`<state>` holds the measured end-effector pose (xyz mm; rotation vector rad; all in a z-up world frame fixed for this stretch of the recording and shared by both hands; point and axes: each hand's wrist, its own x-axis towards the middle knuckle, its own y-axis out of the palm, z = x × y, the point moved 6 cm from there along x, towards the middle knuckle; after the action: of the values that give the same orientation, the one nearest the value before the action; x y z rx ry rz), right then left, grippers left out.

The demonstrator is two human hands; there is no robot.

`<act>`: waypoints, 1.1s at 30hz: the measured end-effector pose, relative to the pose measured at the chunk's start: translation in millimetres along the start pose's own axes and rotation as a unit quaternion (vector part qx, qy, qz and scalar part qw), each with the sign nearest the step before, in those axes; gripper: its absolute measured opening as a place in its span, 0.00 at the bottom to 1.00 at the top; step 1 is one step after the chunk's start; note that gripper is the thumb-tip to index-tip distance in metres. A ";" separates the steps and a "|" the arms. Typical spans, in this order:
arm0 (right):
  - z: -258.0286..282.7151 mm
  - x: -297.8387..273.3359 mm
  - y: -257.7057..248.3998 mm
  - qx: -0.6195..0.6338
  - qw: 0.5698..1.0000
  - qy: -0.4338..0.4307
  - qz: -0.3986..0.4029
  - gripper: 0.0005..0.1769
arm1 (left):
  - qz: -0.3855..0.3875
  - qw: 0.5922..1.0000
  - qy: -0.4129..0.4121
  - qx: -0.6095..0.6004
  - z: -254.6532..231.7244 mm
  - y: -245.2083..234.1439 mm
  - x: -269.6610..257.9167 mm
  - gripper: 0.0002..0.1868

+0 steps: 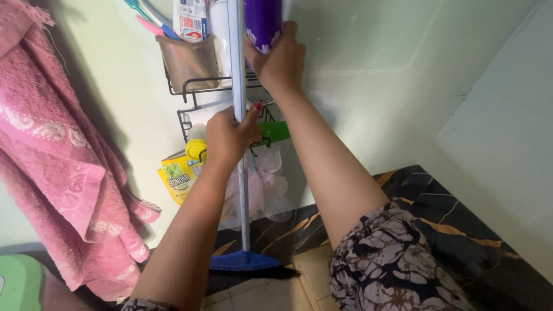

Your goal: The person applies cleaning liquid from a bottle onto the floor and then scrubs the tiles using a long-handled brush.

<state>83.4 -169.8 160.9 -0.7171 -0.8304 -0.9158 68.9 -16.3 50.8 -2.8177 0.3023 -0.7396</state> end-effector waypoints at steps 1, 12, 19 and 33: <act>0.4 0.0 -0.5 -0.010 1.000 -0.003 -0.001 0.32 | -0.004 1.000 0.002 -0.009 -2.0 -1.5 1.4 0.23; -18.4 14.4 5.6 -0.016 0.998 0.038 0.054 0.42 | -0.034 0.996 -0.007 -0.083 -24.1 -15.9 6.8 0.22; -19.9 16.4 12.5 -0.031 0.995 0.059 0.080 0.42 | -0.046 0.998 0.015 -0.032 -28.7 -18.5 2.7 0.25; -41.0 12.3 19.4 0.165 0.968 0.145 0.118 0.39 | -0.065 0.988 0.114 -0.087 -7.2 -5.6 4.6 0.16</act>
<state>117.2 -199.6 147.7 -0.3693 -0.6020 -0.6282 70.0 -13.2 60.5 -2.9406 0.2298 -1.1195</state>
